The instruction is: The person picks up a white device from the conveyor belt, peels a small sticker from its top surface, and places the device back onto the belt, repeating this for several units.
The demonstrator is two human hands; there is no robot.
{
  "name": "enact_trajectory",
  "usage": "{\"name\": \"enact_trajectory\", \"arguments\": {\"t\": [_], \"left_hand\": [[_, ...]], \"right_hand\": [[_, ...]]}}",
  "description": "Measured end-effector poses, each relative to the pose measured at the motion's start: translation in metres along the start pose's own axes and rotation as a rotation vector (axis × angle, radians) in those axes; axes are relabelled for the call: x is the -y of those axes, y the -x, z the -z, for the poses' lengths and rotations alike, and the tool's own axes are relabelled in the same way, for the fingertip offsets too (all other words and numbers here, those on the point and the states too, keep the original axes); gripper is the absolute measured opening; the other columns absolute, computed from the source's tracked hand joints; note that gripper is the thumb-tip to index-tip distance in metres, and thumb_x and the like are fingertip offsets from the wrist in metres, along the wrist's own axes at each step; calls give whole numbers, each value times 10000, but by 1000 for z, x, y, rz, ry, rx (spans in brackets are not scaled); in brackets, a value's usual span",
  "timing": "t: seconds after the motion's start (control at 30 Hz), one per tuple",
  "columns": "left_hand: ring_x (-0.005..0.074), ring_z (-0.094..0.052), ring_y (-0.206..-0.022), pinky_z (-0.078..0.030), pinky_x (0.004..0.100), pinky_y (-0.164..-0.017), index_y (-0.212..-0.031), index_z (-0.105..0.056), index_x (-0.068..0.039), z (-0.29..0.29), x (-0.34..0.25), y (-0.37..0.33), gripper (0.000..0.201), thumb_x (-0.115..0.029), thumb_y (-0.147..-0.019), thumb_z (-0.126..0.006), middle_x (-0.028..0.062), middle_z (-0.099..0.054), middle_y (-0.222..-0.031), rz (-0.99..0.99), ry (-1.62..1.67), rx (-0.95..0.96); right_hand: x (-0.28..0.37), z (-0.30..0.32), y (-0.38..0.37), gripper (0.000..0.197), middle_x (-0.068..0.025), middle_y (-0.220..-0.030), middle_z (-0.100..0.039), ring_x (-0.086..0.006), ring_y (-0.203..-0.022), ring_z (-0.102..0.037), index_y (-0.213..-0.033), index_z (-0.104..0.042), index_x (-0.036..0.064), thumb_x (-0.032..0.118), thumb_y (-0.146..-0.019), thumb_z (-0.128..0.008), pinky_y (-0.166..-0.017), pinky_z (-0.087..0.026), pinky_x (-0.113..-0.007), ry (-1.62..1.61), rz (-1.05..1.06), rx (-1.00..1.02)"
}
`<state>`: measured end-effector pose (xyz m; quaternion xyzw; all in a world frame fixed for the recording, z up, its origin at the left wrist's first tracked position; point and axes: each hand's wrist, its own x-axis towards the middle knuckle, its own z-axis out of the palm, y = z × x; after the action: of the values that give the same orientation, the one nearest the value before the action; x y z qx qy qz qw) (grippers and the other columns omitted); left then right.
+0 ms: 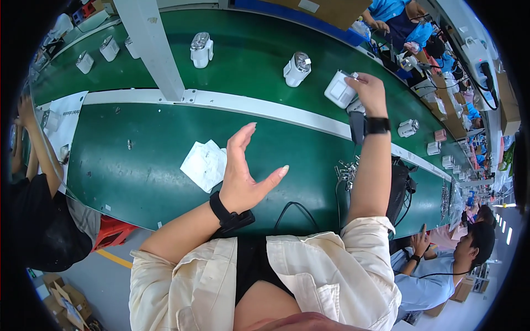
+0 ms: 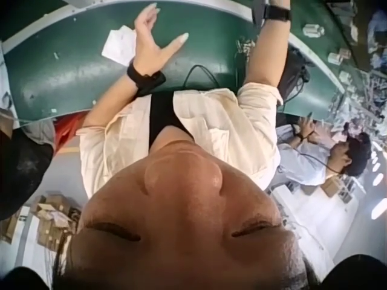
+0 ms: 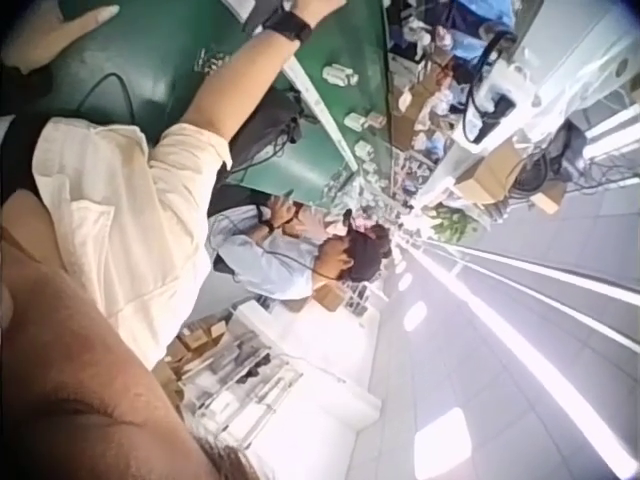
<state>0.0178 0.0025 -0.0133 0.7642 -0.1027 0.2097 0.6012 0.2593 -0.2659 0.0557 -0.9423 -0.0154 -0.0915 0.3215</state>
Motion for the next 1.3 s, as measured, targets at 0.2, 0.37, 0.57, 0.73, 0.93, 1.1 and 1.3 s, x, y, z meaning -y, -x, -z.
{"name": "enact_trajectory", "arguments": {"t": [0.2, 0.37, 0.57, 0.73, 0.93, 1.1, 1.3], "left_hand": [[258, -430, -1272, -378, 396, -1051, -1433, -273, -42, 1, -10, -3, 918, -170, -720, -838, 162, -373, -1392, 553, 720, 85], [196, -521, -1188, -410, 342, -1021, -1379, -400, -52, 5, -12, -11, 826, -150, -696, -855, 100, -529, -1272, 592, 985, 328], [168, -632, -1029, -494, 298, -909, -1295, -505, -24, 14, -18, -7, 715, -107, -673, -849, 81, -639, -1128, 258, 355, 257], [179, -645, -1018, -513, 295, -879, -1292, -500, -4, 13, -19, -7, 721, -77, -665, -847, 117, -638, -1154, 89, 77, 265], [195, -646, -1017, -517, 305, -876, -1299, -486, 7, 10, -12, -5, 745, -64, -656, -855, 133, -636, -1143, 17, -54, 171], [213, -643, -1018, -518, 316, -874, -1300, -476, 16, 8, -11, -2, 742, -47, -661, -849, 139, -629, -1141, -3, -128, 68], [213, -640, -1013, -518, 315, -866, -1293, -479, 20, 9, -10, -2, 726, -28, -665, -841, 145, -626, -1136, -26, -166, 22]], "right_hand": [[81, 8, 120, 365, -92, -1042, -681, -127, -929, -642, -1143, -604, -40, 19, -801, -716, -841, -489, -263, -688, 123, 447], [115, -4, 183, 380, -98, -1127, -652, -179, -1022, -619, -1142, -611, -11, 7, -780, -728, -887, -487, -311, -616, 385, 530], [116, 19, 175, 340, -99, -1060, -653, -239, -955, -624, -1062, -651, 3, 32, -738, -749, -850, -488, -331, -459, 718, 385], [105, 23, 165, 204, -74, -894, -635, -228, -814, -590, -909, -666, -5, 52, -732, -751, -753, -468, -320, -327, 886, 348], [106, 10, 182, 108, -54, -786, -619, -138, -744, -562, -833, -646, -10, 29, -791, -737, -687, -432, -254, -540, 272, 477], [108, -6, 195, 79, -56, -770, -626, -104, -706, -559, -822, -653, -16, 12, -815, -726, -650, -419, -220, -659, 117, 392], [111, -19, 201, 84, -66, -717, -630, -120, -643, -562, -779, -656, -27, 0, -810, -728, -592, -424, -227, -486, 408, 96]]}}
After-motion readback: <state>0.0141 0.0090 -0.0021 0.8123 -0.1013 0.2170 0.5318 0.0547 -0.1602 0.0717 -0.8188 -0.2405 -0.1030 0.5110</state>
